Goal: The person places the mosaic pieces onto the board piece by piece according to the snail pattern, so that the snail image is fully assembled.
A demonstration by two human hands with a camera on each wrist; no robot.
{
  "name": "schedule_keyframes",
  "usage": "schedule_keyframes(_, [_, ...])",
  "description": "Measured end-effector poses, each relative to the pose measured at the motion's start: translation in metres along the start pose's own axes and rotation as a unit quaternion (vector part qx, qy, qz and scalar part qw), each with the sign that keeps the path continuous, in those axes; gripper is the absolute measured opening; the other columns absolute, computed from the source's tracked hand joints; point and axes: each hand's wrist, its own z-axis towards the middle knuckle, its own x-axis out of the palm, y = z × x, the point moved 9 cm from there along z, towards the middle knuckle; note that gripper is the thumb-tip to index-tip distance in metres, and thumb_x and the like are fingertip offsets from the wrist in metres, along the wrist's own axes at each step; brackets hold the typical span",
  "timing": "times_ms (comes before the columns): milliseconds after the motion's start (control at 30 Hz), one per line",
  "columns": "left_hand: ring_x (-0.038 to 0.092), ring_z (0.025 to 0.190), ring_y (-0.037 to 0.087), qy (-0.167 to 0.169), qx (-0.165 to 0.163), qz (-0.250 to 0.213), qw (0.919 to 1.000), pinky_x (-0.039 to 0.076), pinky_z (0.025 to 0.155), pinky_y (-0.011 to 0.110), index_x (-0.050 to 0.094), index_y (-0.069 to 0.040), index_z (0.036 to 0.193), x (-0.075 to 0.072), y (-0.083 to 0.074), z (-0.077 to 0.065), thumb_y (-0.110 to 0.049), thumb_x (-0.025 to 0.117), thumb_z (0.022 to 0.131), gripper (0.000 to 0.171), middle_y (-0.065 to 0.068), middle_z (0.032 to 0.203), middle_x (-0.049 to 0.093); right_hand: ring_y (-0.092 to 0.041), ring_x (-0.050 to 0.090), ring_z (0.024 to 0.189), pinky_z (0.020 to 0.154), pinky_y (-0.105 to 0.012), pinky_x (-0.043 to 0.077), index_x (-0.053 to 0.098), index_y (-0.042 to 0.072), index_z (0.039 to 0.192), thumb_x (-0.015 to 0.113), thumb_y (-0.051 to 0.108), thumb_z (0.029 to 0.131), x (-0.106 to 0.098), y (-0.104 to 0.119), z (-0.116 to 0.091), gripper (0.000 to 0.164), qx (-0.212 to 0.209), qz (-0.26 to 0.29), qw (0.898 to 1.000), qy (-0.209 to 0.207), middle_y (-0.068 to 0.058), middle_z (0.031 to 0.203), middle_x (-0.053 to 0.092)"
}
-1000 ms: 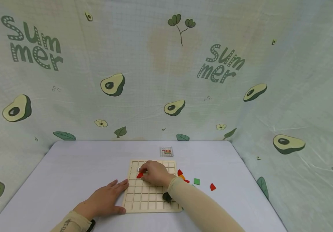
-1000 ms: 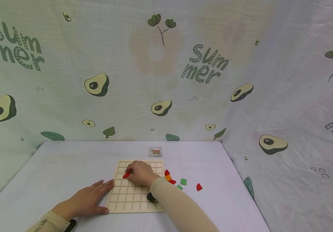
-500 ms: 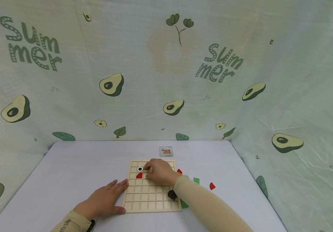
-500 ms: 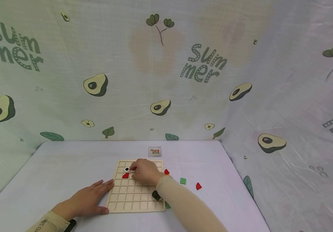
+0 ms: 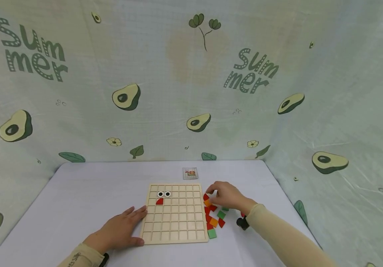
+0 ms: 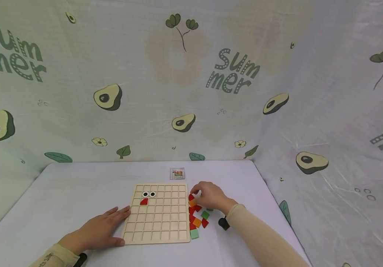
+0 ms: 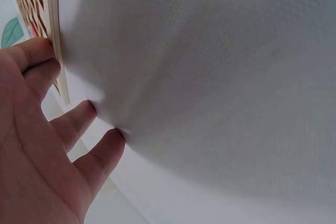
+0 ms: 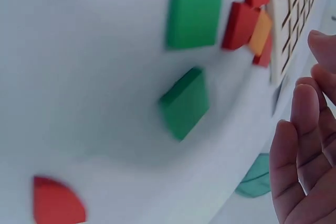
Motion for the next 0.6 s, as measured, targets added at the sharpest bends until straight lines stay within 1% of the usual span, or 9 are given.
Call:
schedule_keyframes(133, [0.038,0.135,0.049,-0.005,0.004,-0.001,1.0,0.04,0.101,0.064,0.05,-0.007,0.146,-0.002,-0.002,0.0,-0.064,0.076,0.073,0.095,0.007,0.154,0.043,-0.013,0.053,0.075,0.068,-0.028,0.051,0.074,0.017,0.11,0.08,0.02,0.085,-0.002,-0.02,-0.01,0.025,0.02,0.007,1.0,-0.001,0.007,0.098,0.065])
schedule_keyframes(200, [0.038,0.136,0.049,-0.005,0.002,0.0,1.0,0.04,0.101,0.063,0.05,-0.007,0.146,-0.002,-0.001,0.0,-0.064,0.077,0.073,0.095,0.006,0.154,0.043,-0.014,0.053,0.075,0.067,-0.029,0.05,0.074,0.017,0.109,0.081,0.02,0.085,-0.002,-0.024,-0.012,0.025,0.016,0.009,1.0,0.0,0.006,0.098,0.065])
schedule_keyframes(333, [0.038,0.136,0.048,-0.004,-0.005,0.003,1.0,0.04,0.102,0.063,0.05,-0.009,0.146,-0.001,0.0,0.0,-0.064,0.077,0.073,0.095,0.005,0.154,0.043,-0.014,0.053,0.077,0.069,-0.03,0.05,0.074,0.016,0.11,0.081,0.019,0.085,0.0,-0.027,-0.014,0.026,0.006,0.012,1.0,0.003,0.004,0.098,0.065])
schedule_keyframes(467, [0.037,0.137,0.047,-0.003,-0.012,-0.001,0.9999,0.04,0.103,0.063,0.05,-0.01,0.146,-0.001,0.0,0.0,-0.064,0.077,0.073,0.095,0.005,0.154,0.043,-0.014,0.053,0.081,0.073,-0.031,0.051,0.074,0.015,0.11,0.081,0.018,0.085,0.004,-0.029,-0.014,0.026,0.007,0.013,1.0,0.009,0.005,0.099,0.065])
schedule_keyframes(600, [0.037,0.137,0.047,-0.001,-0.014,-0.003,0.9999,0.039,0.102,0.064,0.05,-0.009,0.146,-0.001,-0.001,0.0,-0.063,0.078,0.073,0.096,0.005,0.154,0.042,-0.014,0.053,0.084,0.076,-0.033,0.052,0.073,0.014,0.112,0.08,0.018,0.086,0.006,-0.026,-0.011,0.027,0.004,0.009,1.0,0.011,0.005,0.099,0.064])
